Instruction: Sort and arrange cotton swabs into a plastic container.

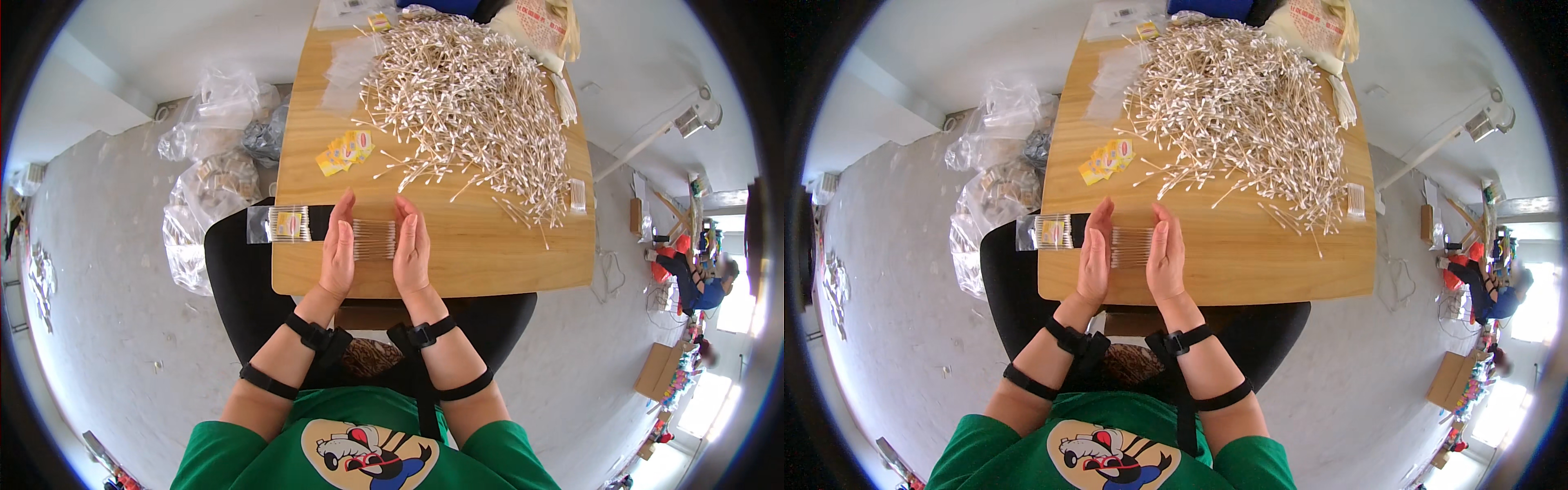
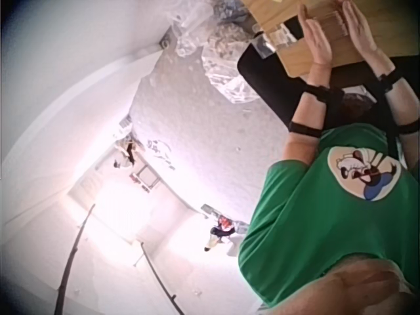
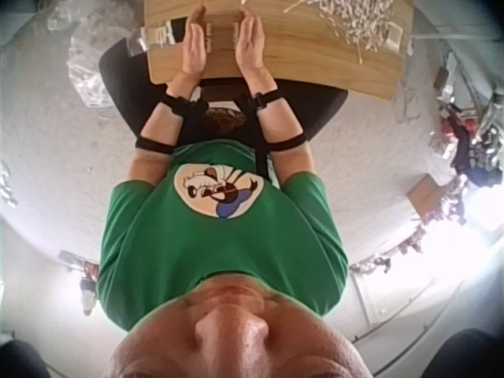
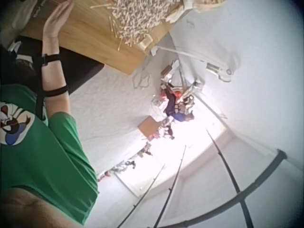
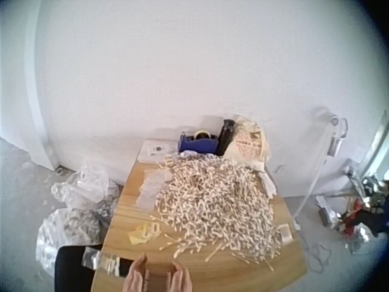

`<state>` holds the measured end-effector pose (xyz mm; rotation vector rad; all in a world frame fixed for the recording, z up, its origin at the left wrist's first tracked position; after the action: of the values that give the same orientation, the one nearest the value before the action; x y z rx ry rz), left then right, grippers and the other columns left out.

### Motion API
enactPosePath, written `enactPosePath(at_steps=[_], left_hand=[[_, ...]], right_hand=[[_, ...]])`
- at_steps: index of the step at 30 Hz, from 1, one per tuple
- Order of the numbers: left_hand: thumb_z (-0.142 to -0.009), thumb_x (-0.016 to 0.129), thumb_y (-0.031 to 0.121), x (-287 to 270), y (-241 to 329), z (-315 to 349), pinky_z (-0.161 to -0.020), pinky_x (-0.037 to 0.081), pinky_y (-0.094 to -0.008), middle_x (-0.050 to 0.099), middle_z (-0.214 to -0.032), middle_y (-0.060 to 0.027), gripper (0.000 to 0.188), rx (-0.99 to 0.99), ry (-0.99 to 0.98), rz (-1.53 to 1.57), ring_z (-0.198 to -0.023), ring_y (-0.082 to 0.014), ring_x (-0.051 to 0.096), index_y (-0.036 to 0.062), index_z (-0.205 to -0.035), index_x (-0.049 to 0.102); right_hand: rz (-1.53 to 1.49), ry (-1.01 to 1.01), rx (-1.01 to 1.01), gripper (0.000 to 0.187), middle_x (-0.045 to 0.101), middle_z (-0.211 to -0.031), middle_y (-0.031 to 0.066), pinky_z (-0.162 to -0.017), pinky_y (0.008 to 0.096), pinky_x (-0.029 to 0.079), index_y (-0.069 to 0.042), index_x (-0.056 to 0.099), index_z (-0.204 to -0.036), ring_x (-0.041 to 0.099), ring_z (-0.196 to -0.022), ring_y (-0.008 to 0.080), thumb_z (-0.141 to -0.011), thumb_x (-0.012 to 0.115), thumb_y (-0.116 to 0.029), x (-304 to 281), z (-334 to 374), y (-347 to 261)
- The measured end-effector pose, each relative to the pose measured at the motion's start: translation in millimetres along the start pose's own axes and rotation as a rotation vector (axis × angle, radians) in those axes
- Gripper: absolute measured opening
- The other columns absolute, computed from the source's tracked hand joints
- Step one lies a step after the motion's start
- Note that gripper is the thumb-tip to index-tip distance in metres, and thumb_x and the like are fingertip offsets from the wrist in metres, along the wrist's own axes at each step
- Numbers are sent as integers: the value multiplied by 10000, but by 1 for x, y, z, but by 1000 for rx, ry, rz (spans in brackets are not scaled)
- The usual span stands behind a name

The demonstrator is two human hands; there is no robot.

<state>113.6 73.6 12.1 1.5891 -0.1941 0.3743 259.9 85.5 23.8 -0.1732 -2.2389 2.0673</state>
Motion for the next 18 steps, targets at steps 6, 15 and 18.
enactPosePath(at_steps=[6, 15, 18], left_hand=[[-1019, 580, 247, -1, -6, 0, -1212, 225, -388, 298, -1593, -170, 654, -42, -33, -39, -1486, -295, 276, -11, -1538, 276], [-711, 860, 154, 8, 27, 6, -1136, 394, -466, 292, -1573, -221, 959, 196, -394, -1069, -1418, -405, 356, 100, -1520, 348], [-724, 854, 188, 9, 19, 3, -1135, 396, -451, 291, -1575, -214, 947, 199, -390, -1105, -1423, -403, 348, 94, -1519, 348]], right_hand=[[-211, 40, 60, 485, 588, -1240, 130, -1032, 330, 423, 38, 533, -1310, 548, -1160, 214, -1105, 348, -361, -3, 0, 6], [45, 56, 46, 461, 574, -1298, 140, -1077, 364, 420, 40, 543, -1296, 539, -1225, 238, -1105, 350, -333, -67, 13, 8], [274, 4, -35, 386, 571, -1307, 172, -1082, 392, 423, 36, 564, -1268, 545, -1233, 303, -1081, 404, -262, -69, 15, -5]])
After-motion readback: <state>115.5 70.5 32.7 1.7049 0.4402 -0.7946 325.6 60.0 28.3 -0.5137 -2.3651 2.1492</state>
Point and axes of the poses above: each hand's wrist, its own z-axis away from the middle knuckle, its own x-axis out of the palm, y = z × x, the point moved 8 cm from there along -z, towards the middle knuckle
